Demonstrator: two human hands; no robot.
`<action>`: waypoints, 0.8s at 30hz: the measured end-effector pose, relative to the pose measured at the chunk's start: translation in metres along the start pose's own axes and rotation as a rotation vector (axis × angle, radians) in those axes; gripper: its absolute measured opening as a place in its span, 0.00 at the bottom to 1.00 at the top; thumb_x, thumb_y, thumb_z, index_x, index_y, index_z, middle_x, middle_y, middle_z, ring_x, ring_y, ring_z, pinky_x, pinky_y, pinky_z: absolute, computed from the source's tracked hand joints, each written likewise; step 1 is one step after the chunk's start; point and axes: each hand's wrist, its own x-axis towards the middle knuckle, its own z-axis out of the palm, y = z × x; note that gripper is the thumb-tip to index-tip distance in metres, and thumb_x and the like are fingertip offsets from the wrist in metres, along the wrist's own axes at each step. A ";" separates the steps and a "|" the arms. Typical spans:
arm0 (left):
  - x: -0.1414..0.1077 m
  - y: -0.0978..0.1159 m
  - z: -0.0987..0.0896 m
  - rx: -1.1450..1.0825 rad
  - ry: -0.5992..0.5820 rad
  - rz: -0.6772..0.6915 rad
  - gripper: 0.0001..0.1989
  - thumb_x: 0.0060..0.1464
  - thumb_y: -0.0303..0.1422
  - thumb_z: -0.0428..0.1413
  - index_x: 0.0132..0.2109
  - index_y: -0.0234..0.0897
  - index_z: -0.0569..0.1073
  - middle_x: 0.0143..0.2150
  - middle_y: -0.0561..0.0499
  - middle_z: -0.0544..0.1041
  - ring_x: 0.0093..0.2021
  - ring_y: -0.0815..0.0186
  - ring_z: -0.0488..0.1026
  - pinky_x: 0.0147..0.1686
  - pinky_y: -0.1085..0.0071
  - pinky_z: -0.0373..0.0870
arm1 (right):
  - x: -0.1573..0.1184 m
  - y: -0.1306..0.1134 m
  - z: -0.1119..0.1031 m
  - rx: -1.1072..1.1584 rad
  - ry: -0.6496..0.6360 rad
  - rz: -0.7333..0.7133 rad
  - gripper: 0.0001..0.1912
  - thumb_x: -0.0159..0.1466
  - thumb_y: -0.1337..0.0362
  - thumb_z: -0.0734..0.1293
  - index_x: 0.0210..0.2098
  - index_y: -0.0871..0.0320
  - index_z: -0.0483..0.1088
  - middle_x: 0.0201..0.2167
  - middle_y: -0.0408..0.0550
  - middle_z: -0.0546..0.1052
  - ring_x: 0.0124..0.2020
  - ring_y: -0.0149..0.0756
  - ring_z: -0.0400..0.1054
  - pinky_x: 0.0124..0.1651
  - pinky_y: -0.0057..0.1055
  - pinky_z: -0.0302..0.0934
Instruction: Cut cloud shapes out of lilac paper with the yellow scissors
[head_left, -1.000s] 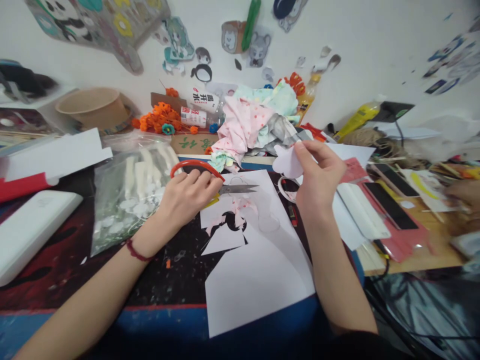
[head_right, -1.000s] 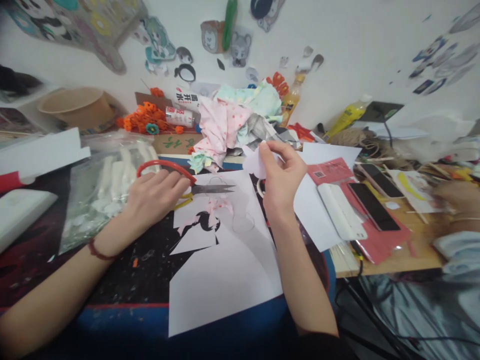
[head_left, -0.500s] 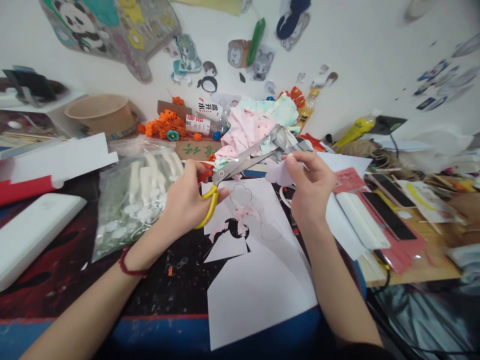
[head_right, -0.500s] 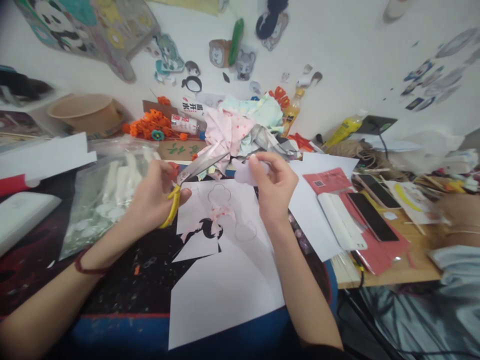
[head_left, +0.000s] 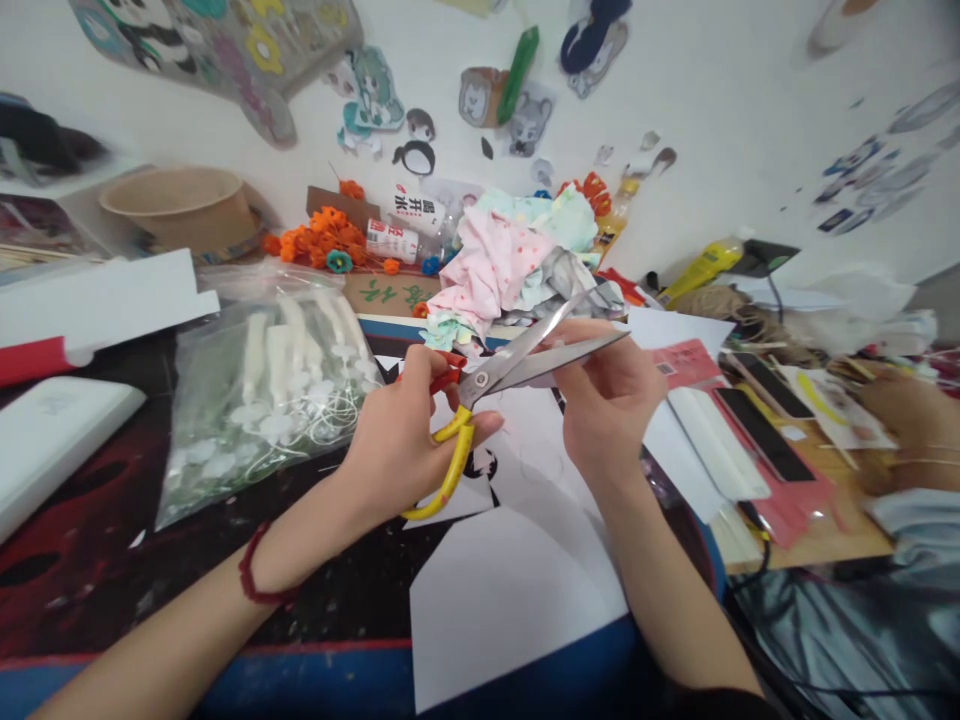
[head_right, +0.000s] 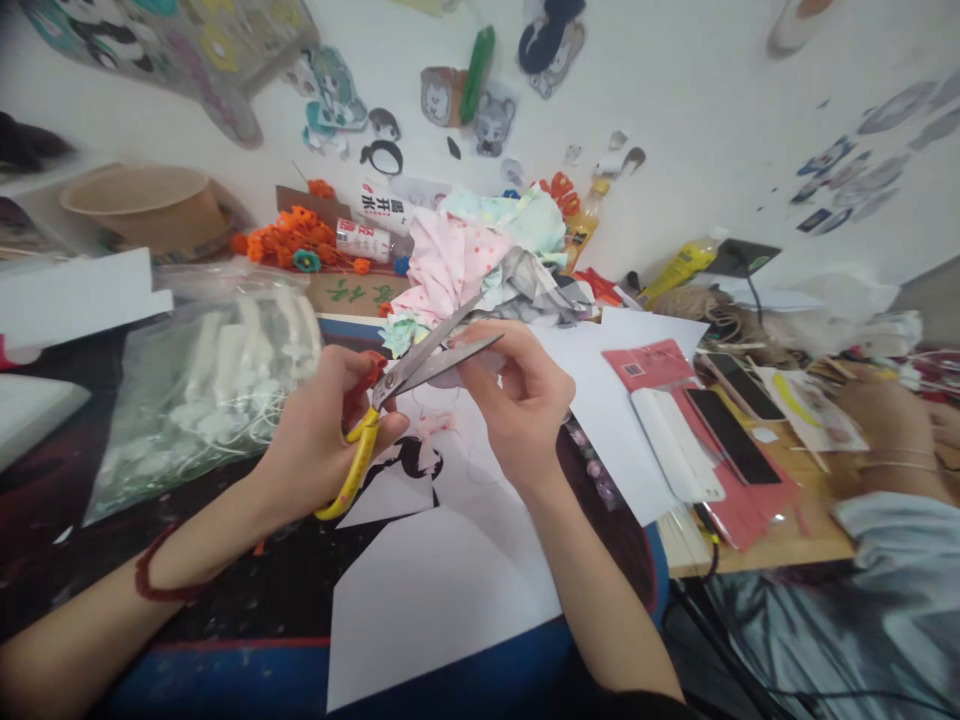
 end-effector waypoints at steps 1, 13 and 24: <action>-0.001 0.001 0.000 -0.012 0.000 0.005 0.22 0.54 0.50 0.58 0.43 0.41 0.58 0.23 0.60 0.64 0.20 0.68 0.62 0.24 0.70 0.57 | 0.000 0.000 0.000 0.007 -0.006 -0.006 0.08 0.61 0.71 0.73 0.37 0.51 0.80 0.36 0.41 0.81 0.38 0.34 0.77 0.40 0.33 0.71; -0.003 0.000 0.002 -0.099 0.004 0.067 0.24 0.55 0.51 0.61 0.41 0.41 0.59 0.28 0.59 0.70 0.21 0.71 0.66 0.24 0.74 0.60 | -0.006 -0.010 0.000 0.000 -0.018 0.036 0.10 0.62 0.72 0.72 0.39 0.50 0.79 0.37 0.40 0.83 0.39 0.31 0.78 0.44 0.32 0.75; -0.003 0.002 0.002 -0.107 -0.006 0.059 0.23 0.54 0.50 0.62 0.40 0.41 0.59 0.27 0.60 0.72 0.23 0.69 0.69 0.25 0.73 0.62 | -0.006 -0.007 0.001 0.045 -0.006 0.036 0.12 0.61 0.74 0.73 0.39 0.50 0.80 0.36 0.40 0.82 0.38 0.31 0.78 0.40 0.30 0.77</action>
